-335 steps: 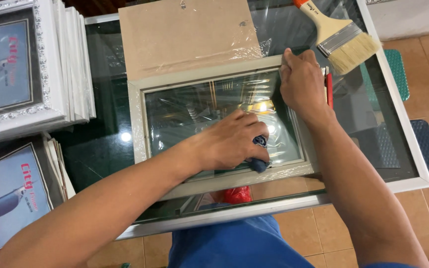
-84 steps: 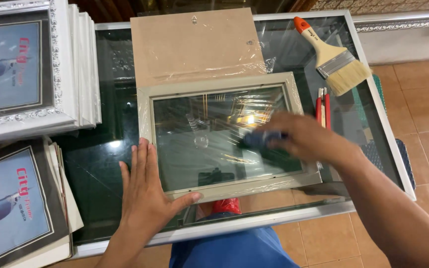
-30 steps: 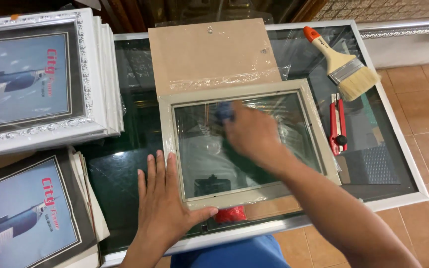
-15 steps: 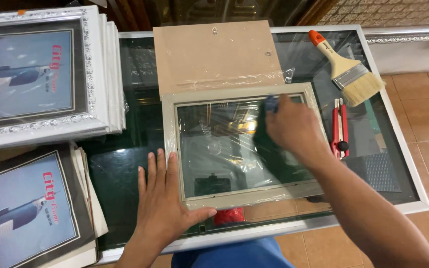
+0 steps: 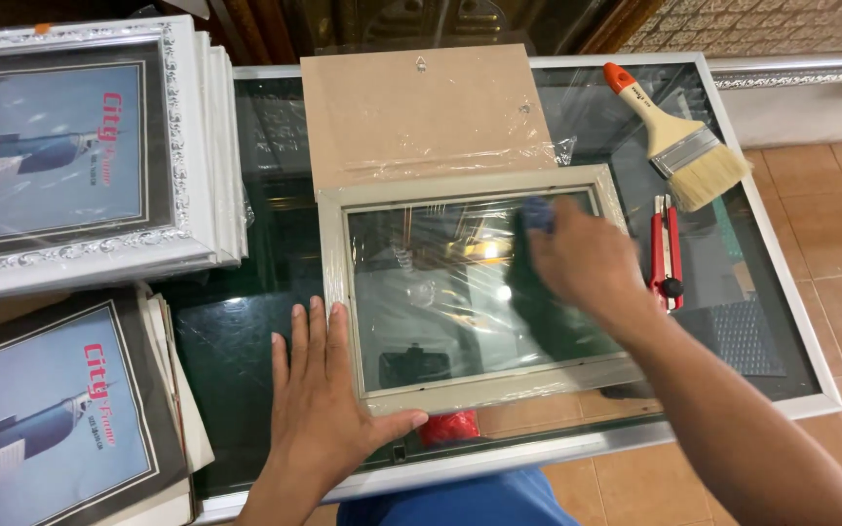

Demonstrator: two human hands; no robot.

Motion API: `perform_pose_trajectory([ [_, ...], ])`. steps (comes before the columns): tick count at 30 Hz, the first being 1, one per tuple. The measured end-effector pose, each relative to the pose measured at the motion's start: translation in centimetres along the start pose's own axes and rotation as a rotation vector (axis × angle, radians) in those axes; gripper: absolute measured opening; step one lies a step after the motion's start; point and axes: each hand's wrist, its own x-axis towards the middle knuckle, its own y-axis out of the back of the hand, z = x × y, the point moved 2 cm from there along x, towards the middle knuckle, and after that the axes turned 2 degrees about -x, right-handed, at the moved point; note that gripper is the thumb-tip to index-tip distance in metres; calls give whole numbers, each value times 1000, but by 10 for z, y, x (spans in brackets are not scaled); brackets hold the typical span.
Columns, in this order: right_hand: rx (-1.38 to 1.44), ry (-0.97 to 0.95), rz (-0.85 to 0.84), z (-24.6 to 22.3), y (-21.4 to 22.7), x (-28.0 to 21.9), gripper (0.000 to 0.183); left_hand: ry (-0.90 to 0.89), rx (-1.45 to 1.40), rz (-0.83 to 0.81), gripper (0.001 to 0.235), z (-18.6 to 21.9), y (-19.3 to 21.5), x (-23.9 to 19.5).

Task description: Cleaning a picture frame glass using a brush and a piece of cloth.

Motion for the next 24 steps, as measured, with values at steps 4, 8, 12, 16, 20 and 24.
perform_pose_trajectory([
  [4,1,-85,61,50,0,16,40,-8,40,23,170,-1,-2,-1],
  [8,-44,2,41,-31,-18,-7,36,-51,41,70,165,2,1,0],
  [12,-90,481,264,-133,-74,-38,55,-51,47,83,163,4,0,-1],
  [16,77,457,68,-116,-49,-48,26,-12,59,15,168,3,-2,-1],
  [20,110,-2,-110,-27,3,-54,36,8,51,-34,169,3,1,1],
  [24,52,-161,121,68,-18,-21,41,-2,5,0,167,5,-3,-1],
])
